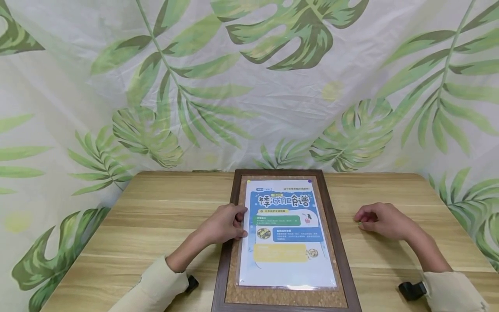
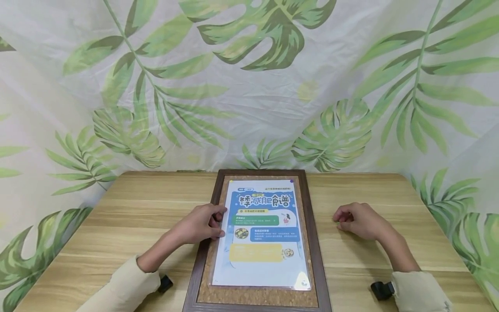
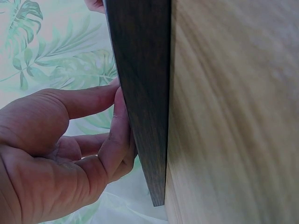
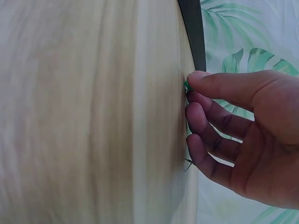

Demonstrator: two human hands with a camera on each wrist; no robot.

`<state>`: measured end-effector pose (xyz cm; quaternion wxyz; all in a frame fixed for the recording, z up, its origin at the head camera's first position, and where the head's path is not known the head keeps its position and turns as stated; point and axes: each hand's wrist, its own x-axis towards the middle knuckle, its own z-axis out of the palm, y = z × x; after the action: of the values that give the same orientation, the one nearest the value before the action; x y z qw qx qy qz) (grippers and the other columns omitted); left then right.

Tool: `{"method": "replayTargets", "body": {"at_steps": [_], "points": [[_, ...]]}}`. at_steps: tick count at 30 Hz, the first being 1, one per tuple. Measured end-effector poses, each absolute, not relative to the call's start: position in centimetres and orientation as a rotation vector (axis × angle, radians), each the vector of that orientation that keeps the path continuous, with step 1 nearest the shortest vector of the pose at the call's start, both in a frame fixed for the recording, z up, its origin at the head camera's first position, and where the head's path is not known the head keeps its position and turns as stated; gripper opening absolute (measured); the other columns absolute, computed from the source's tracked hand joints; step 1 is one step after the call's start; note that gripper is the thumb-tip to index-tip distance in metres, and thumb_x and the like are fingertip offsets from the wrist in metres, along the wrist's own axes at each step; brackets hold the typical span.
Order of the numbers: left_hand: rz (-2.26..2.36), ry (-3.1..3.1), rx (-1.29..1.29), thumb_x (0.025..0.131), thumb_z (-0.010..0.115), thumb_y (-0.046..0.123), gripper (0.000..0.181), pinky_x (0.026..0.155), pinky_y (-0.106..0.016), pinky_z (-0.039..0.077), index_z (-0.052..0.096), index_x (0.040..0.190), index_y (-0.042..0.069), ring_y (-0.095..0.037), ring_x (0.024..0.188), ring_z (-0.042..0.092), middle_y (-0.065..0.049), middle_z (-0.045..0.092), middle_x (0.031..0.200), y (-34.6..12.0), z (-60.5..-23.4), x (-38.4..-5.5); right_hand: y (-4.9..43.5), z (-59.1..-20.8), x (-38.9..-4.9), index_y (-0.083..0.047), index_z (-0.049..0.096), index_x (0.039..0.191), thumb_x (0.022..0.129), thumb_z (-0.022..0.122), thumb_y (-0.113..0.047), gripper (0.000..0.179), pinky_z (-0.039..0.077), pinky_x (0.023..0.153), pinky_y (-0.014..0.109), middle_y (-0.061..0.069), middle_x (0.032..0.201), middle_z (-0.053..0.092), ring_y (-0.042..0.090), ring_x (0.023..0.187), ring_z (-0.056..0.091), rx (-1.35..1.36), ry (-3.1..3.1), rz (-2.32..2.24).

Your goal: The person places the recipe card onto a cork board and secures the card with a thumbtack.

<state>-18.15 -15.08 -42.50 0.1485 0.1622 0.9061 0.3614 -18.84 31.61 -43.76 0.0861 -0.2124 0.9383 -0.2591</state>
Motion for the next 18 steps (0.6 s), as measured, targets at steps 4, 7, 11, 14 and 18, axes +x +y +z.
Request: {"method": "replayTargets", "body": {"at_steps": [4,7,11,14,18], "points": [[1.043,2.603,0.467,0.086,0.084,-0.010,0.058,0.059,-0.023,0.059,0.061,0.139,-0.011,-0.012,0.074,0.063,-0.014,0.059,0.103,-15.1,-42.5,-18.2,31.4,-43.7,-18.9,-0.015,0.079,0.099,0.094,0.079,-0.009,0.007,0.050,0.070,0.022,-0.011,0.087,0.071,-0.004,0.077,0.056,-0.626,2.812,-0.754],[1.046,2.602,0.467,0.086,0.084,-0.010,0.062,0.059,-0.023,0.060,0.059,0.142,-0.012,-0.012,0.074,0.064,-0.013,0.059,0.103,-15.2,-42.5,-18.1,31.2,-43.7,-19.0,-0.014,0.079,0.099,0.094,0.078,-0.007,0.009,0.051,0.070,0.022,-0.010,0.087,0.072,-0.003,0.078,0.058,-0.621,2.829,-0.743],[1.045,2.602,0.474,0.086,0.084,-0.009,0.062,0.059,-0.024,0.059,0.059,0.143,-0.012,-0.012,0.074,0.064,-0.013,0.059,0.103,-15.2,-42.5,-18.2,30.9,-43.7,-19.0,-0.013,0.079,0.099,0.093,0.078,-0.005,0.009,0.052,0.071,0.023,-0.008,0.088,0.072,-0.001,0.079,0.060,-0.602,2.844,-0.744],[1.048,2.597,0.475,0.086,0.084,-0.009,0.060,0.059,-0.024,0.059,0.059,0.141,-0.012,-0.012,0.073,0.064,-0.014,0.059,0.102,-15.2,-42.5,-18.2,30.7,-43.6,-19.0,-0.011,0.079,0.099,0.092,0.079,-0.004,0.010,0.052,0.070,0.023,-0.007,0.088,0.073,0.001,0.080,0.060,-0.599,2.854,-0.749],[1.056,2.590,0.470,0.086,0.084,-0.010,0.059,0.059,-0.024,0.060,0.060,0.140,-0.012,-0.012,0.074,0.065,-0.014,0.059,0.103,-15.1,-42.5,-18.2,30.5,-43.6,-18.9,-0.010,0.079,0.099,0.091,0.079,-0.002,0.011,0.052,0.069,0.022,-0.005,0.087,0.073,0.002,0.079,0.060,-0.604,2.863,-0.756]]}}
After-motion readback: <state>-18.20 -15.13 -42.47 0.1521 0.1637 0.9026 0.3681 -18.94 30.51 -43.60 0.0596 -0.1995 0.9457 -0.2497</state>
